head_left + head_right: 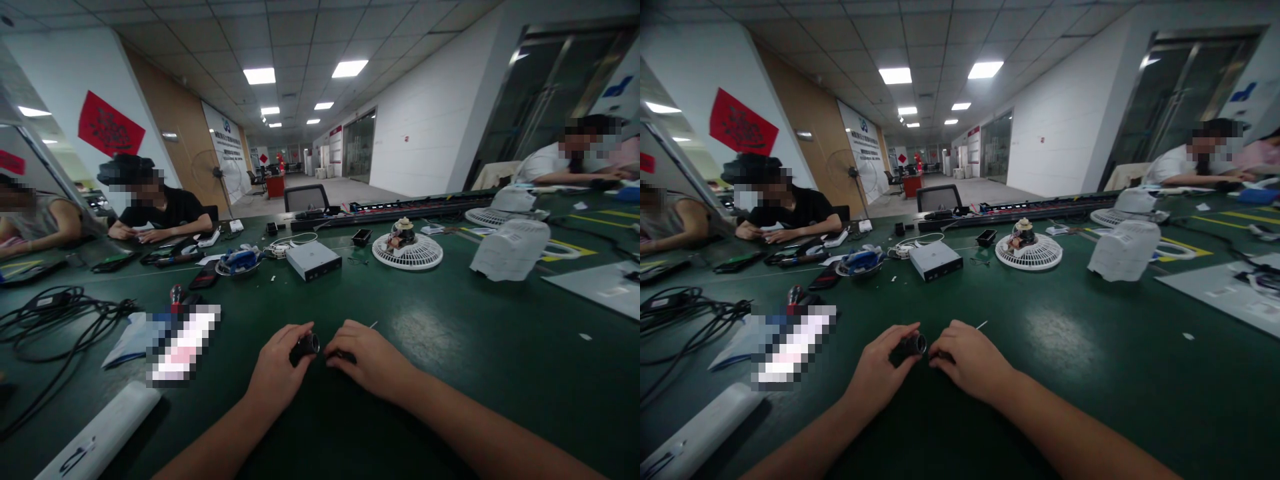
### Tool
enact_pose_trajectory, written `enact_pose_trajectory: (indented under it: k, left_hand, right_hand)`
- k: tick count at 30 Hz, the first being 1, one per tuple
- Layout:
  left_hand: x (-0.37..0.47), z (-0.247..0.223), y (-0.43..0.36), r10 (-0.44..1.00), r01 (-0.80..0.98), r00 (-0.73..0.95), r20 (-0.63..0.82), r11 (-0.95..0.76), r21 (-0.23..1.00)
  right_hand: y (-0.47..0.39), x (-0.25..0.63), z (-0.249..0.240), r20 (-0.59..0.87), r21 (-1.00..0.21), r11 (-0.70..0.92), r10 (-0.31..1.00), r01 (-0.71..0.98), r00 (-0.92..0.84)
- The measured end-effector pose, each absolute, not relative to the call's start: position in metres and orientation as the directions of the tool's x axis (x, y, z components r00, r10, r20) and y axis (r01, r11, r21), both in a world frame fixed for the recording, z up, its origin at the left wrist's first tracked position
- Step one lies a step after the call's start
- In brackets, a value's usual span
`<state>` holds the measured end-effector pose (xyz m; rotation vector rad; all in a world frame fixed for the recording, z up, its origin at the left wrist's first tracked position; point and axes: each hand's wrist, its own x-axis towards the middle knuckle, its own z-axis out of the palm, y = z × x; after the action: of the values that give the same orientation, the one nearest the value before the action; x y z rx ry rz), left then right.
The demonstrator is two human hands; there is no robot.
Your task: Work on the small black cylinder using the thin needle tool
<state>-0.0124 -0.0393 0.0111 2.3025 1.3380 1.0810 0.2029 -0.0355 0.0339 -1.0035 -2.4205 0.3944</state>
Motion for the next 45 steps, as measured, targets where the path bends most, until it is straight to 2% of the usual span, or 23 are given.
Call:
enact_pose_trajectory:
  k: [5,10,13,20,27,31,37,45]
  left_hand:
    - [-0.011,0.012,-0.044,0.790,0.589,0.350,0.504,-0.604,0.537]
    - [-0.009,0.014,-0.049,0.694,0.548,0.441,0.569,-0.711,0.441]
    - [-0.010,0.013,-0.050,0.641,0.518,0.467,0.609,-0.756,0.400]
    - [-0.011,0.014,-0.051,0.541,0.424,0.521,0.660,-0.835,0.349]
    - [-0.011,0.019,-0.051,0.456,0.371,0.563,0.689,-0.885,0.283]
    - [-0.011,0.018,-0.051,0.424,0.354,0.567,0.707,-0.900,0.256]
    - [-0.009,0.019,-0.049,0.492,0.457,0.486,0.723,-0.848,0.269]
    - [-0.014,0.013,-0.040,0.666,0.605,0.341,0.664,-0.695,0.388]
  right_hand:
    - [-0.033,0.205,0.033,0.449,-0.513,0.644,0.765,0.567,-0.462]
    - [-0.034,0.205,0.032,0.548,-0.463,0.753,0.658,0.468,-0.517]
    - [-0.035,0.204,0.034,0.562,-0.443,0.770,0.637,0.459,-0.527]
    - [-0.037,0.205,0.036,0.510,-0.514,0.683,0.730,0.519,-0.456]
    - [-0.040,0.204,0.038,0.419,-0.615,0.612,0.788,0.497,-0.452]
    - [-0.043,0.203,0.039,0.407,-0.630,0.588,0.806,0.508,-0.430]
    - [-0.046,0.204,0.045,0.495,-0.660,0.610,0.793,0.439,-0.357]
    - [-0.039,0.215,0.048,0.611,-0.714,0.599,0.786,0.363,-0.094]
